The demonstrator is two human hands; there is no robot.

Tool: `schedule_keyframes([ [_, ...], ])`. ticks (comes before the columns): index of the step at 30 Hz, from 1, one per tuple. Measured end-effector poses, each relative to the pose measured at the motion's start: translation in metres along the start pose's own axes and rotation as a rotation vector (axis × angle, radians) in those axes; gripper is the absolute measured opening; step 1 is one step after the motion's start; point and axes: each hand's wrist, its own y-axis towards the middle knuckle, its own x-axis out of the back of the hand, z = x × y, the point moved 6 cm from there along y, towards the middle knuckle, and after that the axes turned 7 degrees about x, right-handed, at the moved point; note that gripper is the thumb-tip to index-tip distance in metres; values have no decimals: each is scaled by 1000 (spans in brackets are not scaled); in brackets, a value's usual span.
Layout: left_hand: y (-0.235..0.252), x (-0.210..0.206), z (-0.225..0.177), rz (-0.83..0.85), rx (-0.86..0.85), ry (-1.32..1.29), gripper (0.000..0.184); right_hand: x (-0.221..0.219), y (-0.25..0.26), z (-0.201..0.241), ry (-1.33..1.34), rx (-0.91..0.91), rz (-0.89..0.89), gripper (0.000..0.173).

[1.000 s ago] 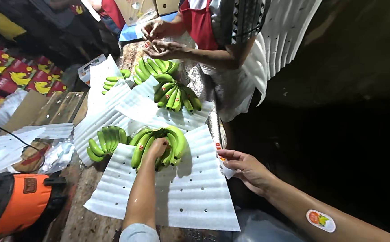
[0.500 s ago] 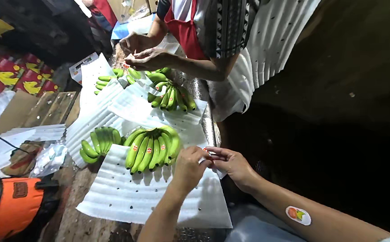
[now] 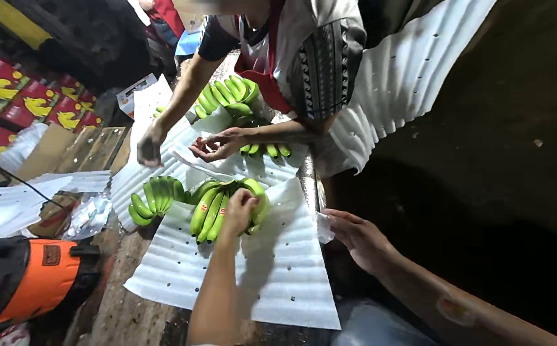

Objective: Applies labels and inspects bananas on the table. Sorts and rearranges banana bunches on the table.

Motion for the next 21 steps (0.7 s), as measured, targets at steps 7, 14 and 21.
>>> schedule_keyframes([
  [7, 70, -9, 47, 174, 183, 238, 29, -13, -6, 2, -120, 117, 135, 23],
  [14, 35, -8, 9, -103, 38, 185, 32, -18, -12, 8, -214, 280, 211, 27],
  [21, -84, -67, -70, -76, -620, 313, 12, -33, -26, 11, -577, 426, 297, 20],
])
